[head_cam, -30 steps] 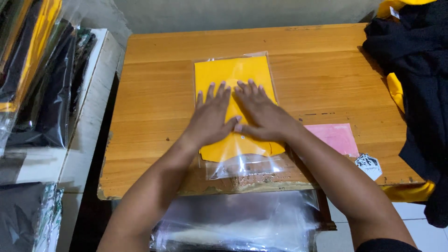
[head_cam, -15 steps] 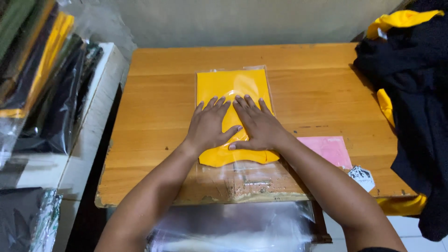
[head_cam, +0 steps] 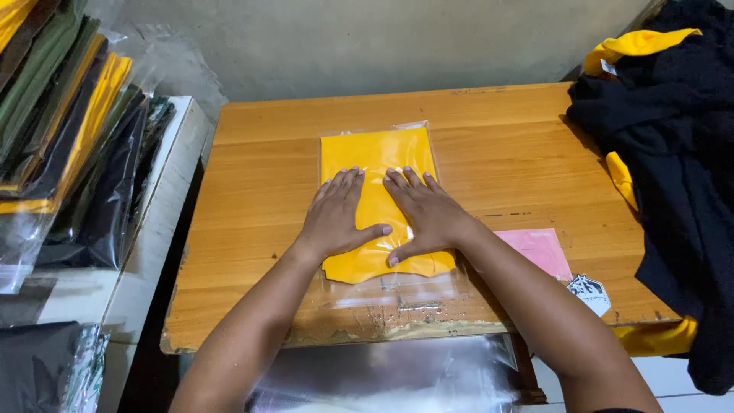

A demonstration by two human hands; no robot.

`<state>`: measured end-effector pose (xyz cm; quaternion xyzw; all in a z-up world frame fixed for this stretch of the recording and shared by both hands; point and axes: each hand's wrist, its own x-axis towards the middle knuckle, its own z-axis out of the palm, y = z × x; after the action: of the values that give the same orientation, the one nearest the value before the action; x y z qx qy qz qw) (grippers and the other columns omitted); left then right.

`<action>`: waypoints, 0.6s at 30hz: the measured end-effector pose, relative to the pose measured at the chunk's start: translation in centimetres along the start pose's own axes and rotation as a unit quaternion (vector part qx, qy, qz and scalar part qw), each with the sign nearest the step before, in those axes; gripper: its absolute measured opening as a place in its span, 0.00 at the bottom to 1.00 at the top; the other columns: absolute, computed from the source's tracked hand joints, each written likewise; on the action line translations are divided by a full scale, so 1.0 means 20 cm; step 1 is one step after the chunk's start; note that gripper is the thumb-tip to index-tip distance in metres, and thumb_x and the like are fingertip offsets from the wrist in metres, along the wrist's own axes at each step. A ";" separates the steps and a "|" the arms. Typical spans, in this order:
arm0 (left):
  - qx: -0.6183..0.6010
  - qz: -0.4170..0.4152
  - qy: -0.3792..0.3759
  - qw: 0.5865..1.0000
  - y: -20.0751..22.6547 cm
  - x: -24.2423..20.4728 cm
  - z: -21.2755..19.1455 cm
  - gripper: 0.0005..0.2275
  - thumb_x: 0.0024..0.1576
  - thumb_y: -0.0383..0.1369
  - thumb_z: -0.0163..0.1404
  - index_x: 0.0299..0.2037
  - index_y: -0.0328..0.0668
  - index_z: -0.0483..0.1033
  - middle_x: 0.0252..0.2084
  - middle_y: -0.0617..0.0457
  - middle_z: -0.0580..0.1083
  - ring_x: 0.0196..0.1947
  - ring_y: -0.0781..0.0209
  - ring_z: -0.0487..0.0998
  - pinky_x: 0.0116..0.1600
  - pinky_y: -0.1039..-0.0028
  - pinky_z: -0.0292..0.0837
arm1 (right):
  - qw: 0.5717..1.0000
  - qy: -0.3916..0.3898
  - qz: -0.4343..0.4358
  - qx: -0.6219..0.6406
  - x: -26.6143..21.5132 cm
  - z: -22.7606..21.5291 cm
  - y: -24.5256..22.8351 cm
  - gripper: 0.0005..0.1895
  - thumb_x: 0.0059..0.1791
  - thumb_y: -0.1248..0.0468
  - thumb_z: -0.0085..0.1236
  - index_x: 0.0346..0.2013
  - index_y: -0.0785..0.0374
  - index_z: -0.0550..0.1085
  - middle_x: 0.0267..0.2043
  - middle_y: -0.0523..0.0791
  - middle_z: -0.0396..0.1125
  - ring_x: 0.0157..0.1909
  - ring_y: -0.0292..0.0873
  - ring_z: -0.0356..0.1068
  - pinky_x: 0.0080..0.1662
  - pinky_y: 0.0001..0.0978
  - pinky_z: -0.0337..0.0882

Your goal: The person folds a yellow garment on a wooden table and places it into a clear plastic bag. They smooth the garment inside the bag and adjust the bag's edges to enclose the item.

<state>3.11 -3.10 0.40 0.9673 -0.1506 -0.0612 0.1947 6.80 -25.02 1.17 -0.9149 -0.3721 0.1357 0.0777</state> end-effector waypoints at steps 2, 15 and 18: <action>0.005 0.001 -0.008 1.000 0.01 -0.01 -0.02 0.51 0.51 0.69 0.45 0.76 0.36 0.48 0.79 0.38 0.48 0.80 0.44 0.42 0.79 0.55 0.31 | 1.000 0.001 0.000 0.001 -0.01 0.00 0.00 0.77 0.31 0.17 0.56 0.78 0.61 0.42 0.81 0.54 0.36 0.82 0.59 0.29 0.75 0.58 0.30; 0.060 0.073 -0.043 0.995 0.06 -0.04 0.03 0.50 0.52 0.67 0.44 0.77 0.38 0.44 0.80 0.36 0.42 0.80 0.39 0.36 0.76 0.44 0.26 | 1.000 0.006 -0.017 0.010 -0.01 0.01 0.02 0.77 0.30 0.16 0.55 0.78 0.59 0.43 0.81 0.54 0.36 0.82 0.58 0.29 0.75 0.59 0.28; 0.047 0.081 -0.055 0.994 0.02 -0.02 0.05 0.53 0.49 0.68 0.46 0.77 0.38 0.43 0.80 0.37 0.42 0.80 0.40 0.35 0.76 0.43 0.24 | 1.000 0.004 -0.016 0.026 -0.01 0.01 0.02 0.77 0.30 0.16 0.54 0.78 0.60 0.43 0.81 0.54 0.36 0.82 0.59 0.29 0.74 0.58 0.26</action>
<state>2.46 -3.67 -0.36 0.9552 -0.2416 -0.0911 0.1444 6.89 -25.46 0.99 -0.9069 -0.3831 0.1404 0.1050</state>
